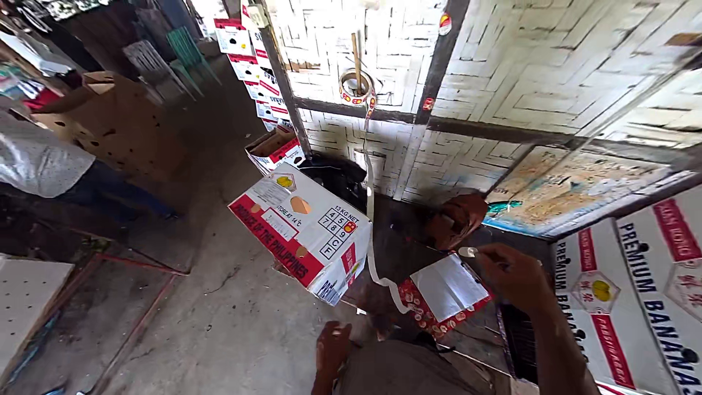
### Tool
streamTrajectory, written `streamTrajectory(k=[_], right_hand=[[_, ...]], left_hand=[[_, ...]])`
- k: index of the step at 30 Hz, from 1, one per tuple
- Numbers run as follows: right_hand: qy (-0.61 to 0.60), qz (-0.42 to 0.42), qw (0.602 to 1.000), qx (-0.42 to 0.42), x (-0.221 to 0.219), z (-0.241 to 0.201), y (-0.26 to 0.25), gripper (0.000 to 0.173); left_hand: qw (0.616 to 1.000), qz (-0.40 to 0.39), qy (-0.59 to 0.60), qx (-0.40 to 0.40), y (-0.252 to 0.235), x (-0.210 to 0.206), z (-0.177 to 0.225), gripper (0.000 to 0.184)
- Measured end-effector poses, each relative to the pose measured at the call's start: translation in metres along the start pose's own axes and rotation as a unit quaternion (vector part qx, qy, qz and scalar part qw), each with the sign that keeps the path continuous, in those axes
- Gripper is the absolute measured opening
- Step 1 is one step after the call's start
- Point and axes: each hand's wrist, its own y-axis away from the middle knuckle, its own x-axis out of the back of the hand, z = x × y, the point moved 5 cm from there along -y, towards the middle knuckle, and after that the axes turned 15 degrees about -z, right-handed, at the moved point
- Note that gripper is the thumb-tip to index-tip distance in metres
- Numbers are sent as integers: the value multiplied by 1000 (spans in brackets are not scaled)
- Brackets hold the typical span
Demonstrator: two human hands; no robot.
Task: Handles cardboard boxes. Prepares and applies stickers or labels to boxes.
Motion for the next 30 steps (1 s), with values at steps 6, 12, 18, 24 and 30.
streamTrajectory(k=[6, 12, 18, 24, 30], right_hand=[[-133, -53, 989, -30, -67, 13, -26, 26], [-315, 64, 946, 29, -66, -15, -55, 31], [-462, 81, 882, 50, -112, -95, -73, 27], [-398, 74, 914, 31, -123, -98, -80, 26], [-315, 71, 943, 84, -119, -97, -63, 18]], left_hand=[[985, 126, -72, -89, -76, 33, 12, 52], [875, 171, 298, -340, 30, 209, 194, 54], [801, -106, 427, -406, 79, 146, 180, 93], [787, -102, 460, -400, 79, 120, 164, 32], [763, -67, 549, -334, 76, 110, 166, 28]])
